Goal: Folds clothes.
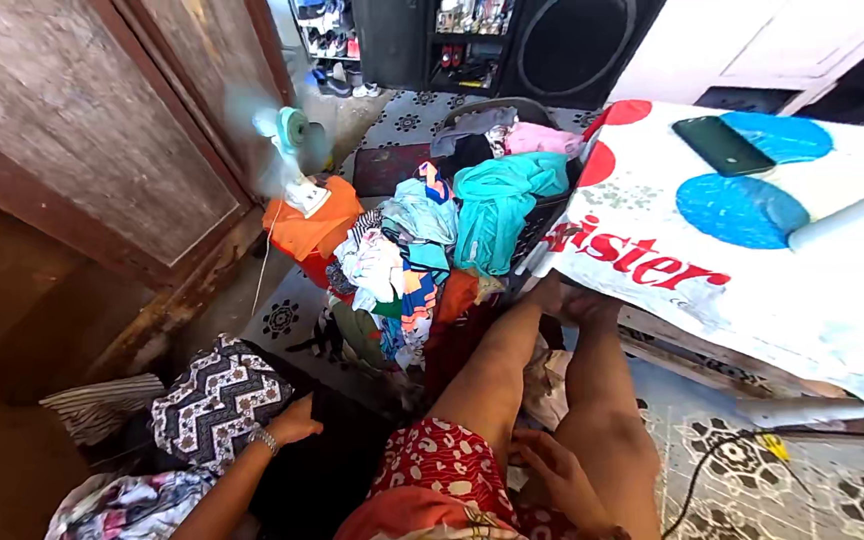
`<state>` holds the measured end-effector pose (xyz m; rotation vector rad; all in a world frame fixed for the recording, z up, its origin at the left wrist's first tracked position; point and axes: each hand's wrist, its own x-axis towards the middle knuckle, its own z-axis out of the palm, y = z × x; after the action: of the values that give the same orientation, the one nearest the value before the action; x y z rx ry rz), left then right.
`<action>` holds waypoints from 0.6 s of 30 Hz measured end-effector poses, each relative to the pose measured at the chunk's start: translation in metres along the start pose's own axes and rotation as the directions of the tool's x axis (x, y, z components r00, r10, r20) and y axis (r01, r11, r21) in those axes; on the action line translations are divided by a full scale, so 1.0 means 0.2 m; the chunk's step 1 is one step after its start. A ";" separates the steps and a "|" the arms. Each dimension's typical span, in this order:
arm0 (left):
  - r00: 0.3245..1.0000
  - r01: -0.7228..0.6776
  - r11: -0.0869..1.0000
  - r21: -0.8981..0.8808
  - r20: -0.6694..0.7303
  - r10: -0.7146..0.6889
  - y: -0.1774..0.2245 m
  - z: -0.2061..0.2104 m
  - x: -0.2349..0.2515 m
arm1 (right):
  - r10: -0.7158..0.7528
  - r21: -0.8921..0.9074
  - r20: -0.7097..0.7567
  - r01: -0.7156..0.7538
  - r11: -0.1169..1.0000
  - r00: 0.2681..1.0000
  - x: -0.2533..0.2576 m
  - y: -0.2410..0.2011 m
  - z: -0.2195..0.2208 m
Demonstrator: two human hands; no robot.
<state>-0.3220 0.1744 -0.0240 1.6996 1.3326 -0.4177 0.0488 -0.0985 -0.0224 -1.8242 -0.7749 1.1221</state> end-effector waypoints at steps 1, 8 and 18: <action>1.000 0.007 0.984 0.177 -0.028 -0.002 0.06 -0.01 -0.03 | -0.070 -0.238 -0.037 0.060 0.969 0.997 0.01 0.02 -0.05; 0.917 -0.273 0.868 0.414 -0.161 0.365 0.52 0.10 -0.09 | -0.236 -0.672 -0.101 0.108 0.732 0.966 0.07 0.04 -0.31; 0.666 -0.675 0.712 0.192 -0.256 0.700 0.93 0.64 0.27 | 0.098 -0.831 -0.150 -0.179 0.526 0.984 0.19 0.05 -0.34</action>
<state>-0.1021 0.1026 -0.0487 2.2539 0.7639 0.2648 0.1281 -0.0943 -0.0298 -2.7727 -1.2906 0.7712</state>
